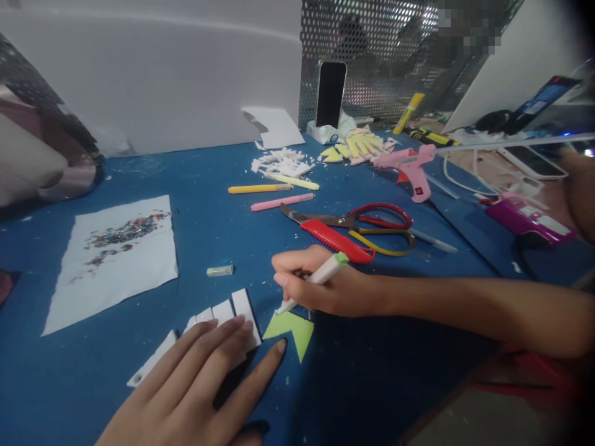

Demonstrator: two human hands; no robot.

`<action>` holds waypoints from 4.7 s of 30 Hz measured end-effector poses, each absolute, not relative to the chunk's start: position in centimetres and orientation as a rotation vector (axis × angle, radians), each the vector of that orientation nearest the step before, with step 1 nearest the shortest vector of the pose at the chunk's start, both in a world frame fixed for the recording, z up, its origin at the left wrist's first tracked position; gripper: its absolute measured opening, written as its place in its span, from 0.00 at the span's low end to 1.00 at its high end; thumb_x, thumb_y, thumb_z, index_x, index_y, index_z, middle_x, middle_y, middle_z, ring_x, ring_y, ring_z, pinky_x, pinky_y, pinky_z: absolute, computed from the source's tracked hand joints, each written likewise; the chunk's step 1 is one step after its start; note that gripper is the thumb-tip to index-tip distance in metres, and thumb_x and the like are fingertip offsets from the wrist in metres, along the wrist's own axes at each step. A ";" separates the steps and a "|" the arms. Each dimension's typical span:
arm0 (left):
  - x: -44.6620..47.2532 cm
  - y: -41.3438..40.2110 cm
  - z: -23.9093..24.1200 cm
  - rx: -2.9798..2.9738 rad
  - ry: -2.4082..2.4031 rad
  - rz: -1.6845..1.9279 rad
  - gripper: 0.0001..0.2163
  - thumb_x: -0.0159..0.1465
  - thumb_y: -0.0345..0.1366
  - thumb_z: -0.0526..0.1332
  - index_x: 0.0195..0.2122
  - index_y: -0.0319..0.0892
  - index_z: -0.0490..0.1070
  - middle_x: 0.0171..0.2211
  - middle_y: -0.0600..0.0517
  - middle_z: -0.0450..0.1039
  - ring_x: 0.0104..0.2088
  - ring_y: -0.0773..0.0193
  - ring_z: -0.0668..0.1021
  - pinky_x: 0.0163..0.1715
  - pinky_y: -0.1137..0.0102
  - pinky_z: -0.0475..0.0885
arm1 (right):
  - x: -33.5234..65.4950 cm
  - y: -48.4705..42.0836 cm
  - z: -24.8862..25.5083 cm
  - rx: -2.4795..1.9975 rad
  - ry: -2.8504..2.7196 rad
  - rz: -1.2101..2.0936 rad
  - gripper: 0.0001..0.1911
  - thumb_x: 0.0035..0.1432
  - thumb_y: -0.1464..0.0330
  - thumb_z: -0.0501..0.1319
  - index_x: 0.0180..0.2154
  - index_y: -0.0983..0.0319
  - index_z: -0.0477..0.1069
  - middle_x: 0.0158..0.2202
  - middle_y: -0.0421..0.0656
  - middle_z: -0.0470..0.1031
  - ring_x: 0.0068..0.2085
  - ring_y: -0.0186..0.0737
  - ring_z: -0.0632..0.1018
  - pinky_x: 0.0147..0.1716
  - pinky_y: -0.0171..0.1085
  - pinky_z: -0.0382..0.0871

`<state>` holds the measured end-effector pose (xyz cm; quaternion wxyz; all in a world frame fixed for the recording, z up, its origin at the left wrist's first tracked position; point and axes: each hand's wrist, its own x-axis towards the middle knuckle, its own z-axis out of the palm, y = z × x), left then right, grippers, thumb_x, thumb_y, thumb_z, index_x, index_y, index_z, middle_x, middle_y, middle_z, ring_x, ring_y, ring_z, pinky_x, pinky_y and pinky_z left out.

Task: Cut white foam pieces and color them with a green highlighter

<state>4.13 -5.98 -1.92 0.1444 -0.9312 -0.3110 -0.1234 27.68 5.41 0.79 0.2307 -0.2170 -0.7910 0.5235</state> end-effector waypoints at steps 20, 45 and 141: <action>6.2 -5.9 0.4 -2.705 -1.002 -0.339 0.20 0.64 0.46 0.60 0.56 0.50 0.68 0.51 0.47 0.68 0.55 0.51 0.68 0.58 0.55 0.58 | 28.2 4.6 0.8 -0.736 -2.148 1.170 0.15 0.67 0.66 0.51 0.26 0.62 0.58 0.23 0.36 0.60 0.26 0.31 0.62 0.26 0.32 0.54; 8.1 -5.2 1.2 -2.720 -1.286 -0.421 0.29 0.58 0.57 0.62 0.50 0.38 0.63 0.47 0.42 0.68 0.49 0.49 0.72 0.50 0.51 0.68 | 28.7 4.5 0.9 -0.617 -2.156 1.255 0.17 0.66 0.66 0.54 0.24 0.64 0.63 0.19 0.34 0.60 0.23 0.28 0.62 0.23 0.31 0.52; 6.9 -4.5 -0.4 -2.870 -1.630 -0.531 0.19 0.58 0.42 0.61 0.50 0.50 0.61 0.55 0.47 0.63 0.55 0.50 0.69 0.59 0.42 0.61 | 28.6 5.0 0.6 -0.690 -1.957 1.622 0.23 0.68 0.62 0.52 0.21 0.64 0.63 0.18 0.34 0.60 0.21 0.27 0.64 0.22 0.29 0.57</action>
